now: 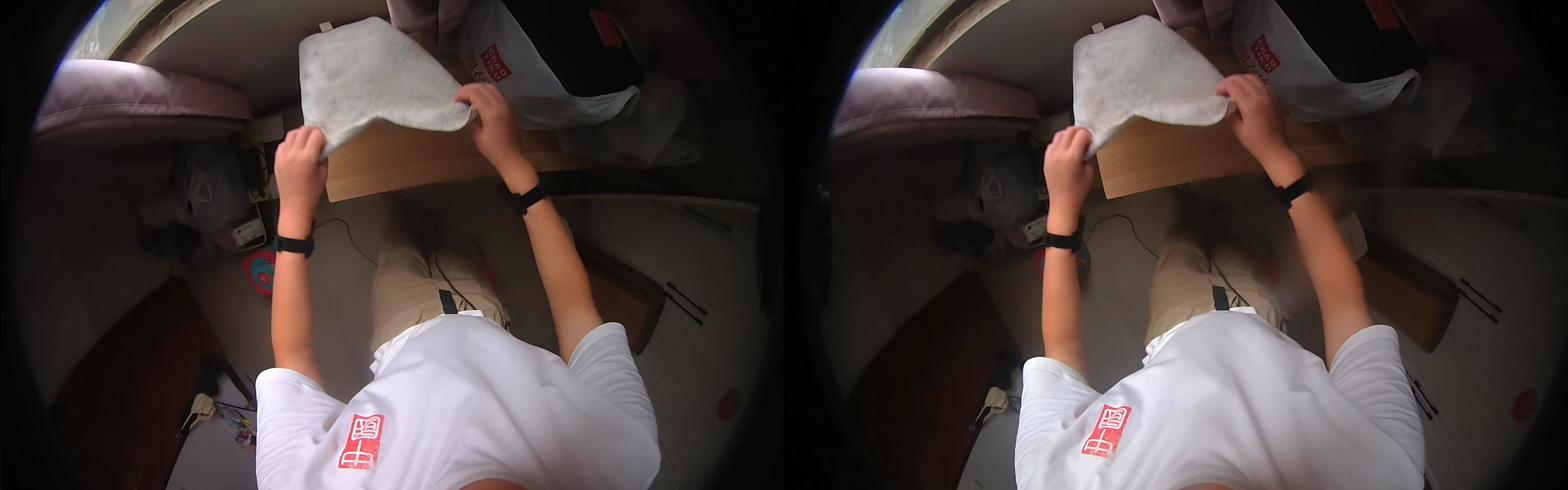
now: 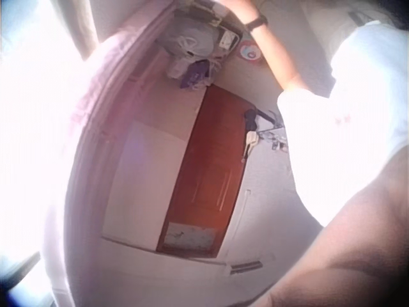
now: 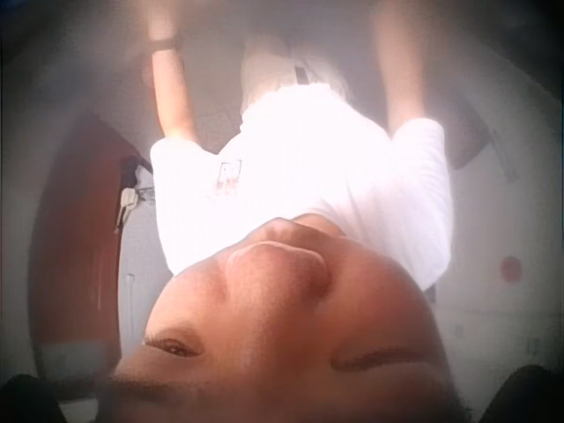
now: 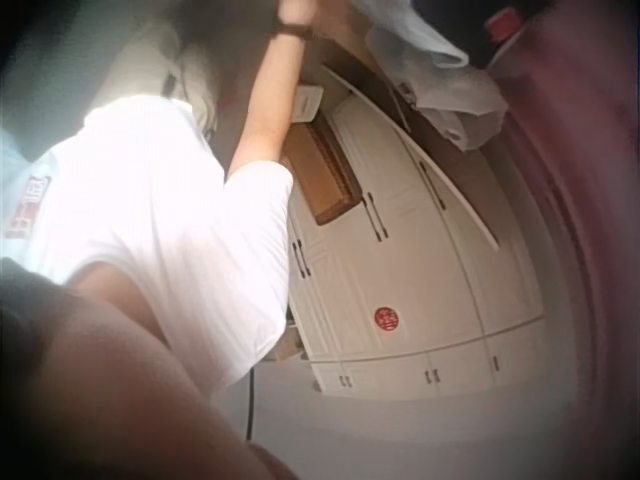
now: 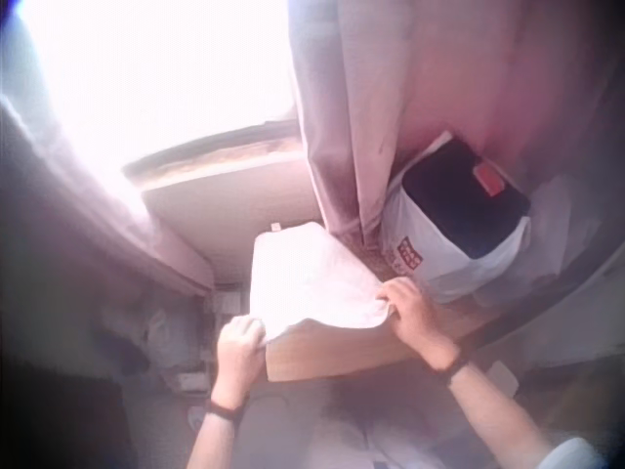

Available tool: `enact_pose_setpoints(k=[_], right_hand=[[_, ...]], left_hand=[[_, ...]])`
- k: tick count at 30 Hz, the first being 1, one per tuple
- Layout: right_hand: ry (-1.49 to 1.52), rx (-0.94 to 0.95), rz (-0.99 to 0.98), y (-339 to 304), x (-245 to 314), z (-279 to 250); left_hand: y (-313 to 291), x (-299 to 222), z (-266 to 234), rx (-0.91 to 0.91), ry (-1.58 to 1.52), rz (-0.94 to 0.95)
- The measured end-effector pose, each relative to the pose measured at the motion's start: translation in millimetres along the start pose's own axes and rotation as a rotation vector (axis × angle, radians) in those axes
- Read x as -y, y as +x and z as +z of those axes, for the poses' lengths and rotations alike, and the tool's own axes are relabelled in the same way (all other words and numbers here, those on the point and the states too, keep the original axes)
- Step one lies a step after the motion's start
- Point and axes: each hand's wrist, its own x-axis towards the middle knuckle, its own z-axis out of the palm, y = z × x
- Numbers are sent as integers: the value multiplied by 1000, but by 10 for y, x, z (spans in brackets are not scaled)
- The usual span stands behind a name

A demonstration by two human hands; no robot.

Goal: The person wipes a white wardrobe handle, a mirror frame, a wooden desk surface, a plastic bin lid, and a wooden door by hand using a grey cloth.

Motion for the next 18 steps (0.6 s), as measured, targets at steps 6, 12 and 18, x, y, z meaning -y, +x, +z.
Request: enact_pose_setpoints(k=[6,12,18], right_hand=[[-186,474,153,-1411,-283,215],[-145,393,439,-1444,-120,600],[-263,318,378,-673,-282,1605]], left_hand=[[-1141,-207,729,410,-285,-107],[-1033,-352,1187,299,-196,-386],[-361,-185,1998,49,-44,-561]])
